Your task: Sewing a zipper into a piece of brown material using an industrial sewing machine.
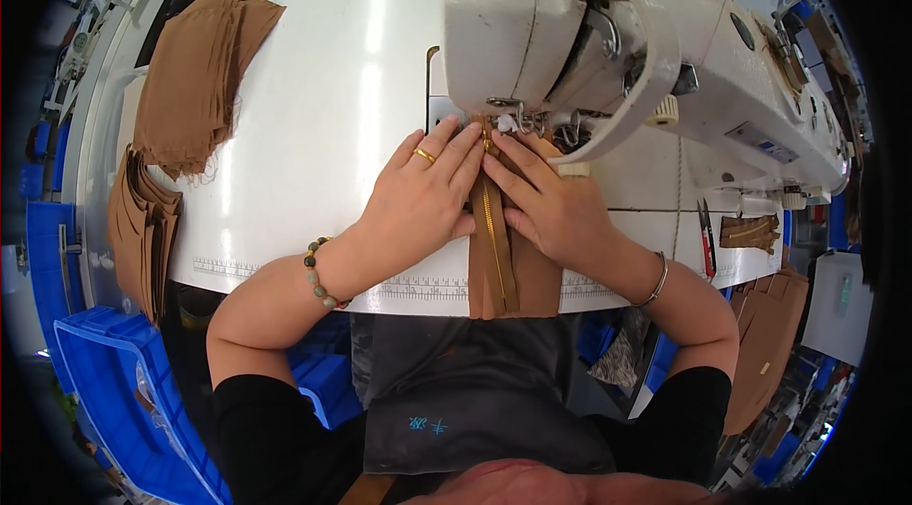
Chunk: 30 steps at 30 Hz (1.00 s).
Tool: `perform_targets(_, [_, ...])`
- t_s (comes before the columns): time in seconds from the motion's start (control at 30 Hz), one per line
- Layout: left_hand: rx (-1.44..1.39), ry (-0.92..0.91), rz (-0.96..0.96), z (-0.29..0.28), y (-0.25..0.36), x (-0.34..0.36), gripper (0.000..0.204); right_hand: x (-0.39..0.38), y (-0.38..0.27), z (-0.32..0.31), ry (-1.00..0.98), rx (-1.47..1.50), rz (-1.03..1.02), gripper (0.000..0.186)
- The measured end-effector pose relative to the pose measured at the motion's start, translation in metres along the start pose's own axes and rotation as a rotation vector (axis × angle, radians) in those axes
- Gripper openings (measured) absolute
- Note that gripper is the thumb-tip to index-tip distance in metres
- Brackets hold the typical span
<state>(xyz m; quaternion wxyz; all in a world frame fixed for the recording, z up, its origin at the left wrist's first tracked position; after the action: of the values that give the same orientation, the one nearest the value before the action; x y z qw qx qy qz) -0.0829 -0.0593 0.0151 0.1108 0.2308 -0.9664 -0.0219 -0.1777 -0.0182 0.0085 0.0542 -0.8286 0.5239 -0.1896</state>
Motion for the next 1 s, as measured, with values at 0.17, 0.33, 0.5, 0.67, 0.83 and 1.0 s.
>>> perform_targets(0.17, [-0.046,-0.005,-0.015,0.003,0.001,-0.004,0.082,-0.002,-0.002,-0.001,0.017,0.021,-0.007,0.062])
perform_targets(0.33, [0.014,0.012,0.016,-0.003,0.01,-0.005,0.079,-0.008,-0.007,0.0,-0.022,-0.055,-0.008,0.066])
perform_targets(0.5, [0.016,0.023,0.01,-0.002,0.008,-0.004,0.077,-0.006,-0.007,-0.001,-0.035,-0.039,0.002,0.067])
perform_targets(0.67, [-0.026,0.042,0.021,-0.003,0.007,-0.003,0.077,-0.007,-0.007,0.001,-0.038,-0.025,0.005,0.068])
perform_targets(0.83, [-0.05,0.044,0.052,-0.001,0.011,0.0,0.08,-0.011,-0.008,-0.001,-0.087,-0.167,0.02,0.074])
perform_targets(1.0, [-0.025,0.033,0.051,-0.001,0.01,0.006,0.08,-0.01,-0.001,-0.002,-0.044,-0.133,0.034,0.067])
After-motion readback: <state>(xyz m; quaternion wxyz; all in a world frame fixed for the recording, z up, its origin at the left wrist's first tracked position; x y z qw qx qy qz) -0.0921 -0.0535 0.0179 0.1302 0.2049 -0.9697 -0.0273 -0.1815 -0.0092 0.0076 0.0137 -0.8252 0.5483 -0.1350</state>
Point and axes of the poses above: each hand's wrist, its own x-axis towards the middle knuckle, its own z-axis out of the palm, y = z × x, the point moved 10 cm from there along x, towards the middle knuckle, and after that the axes turned 1 degree about -y, right-handed, at the moved point
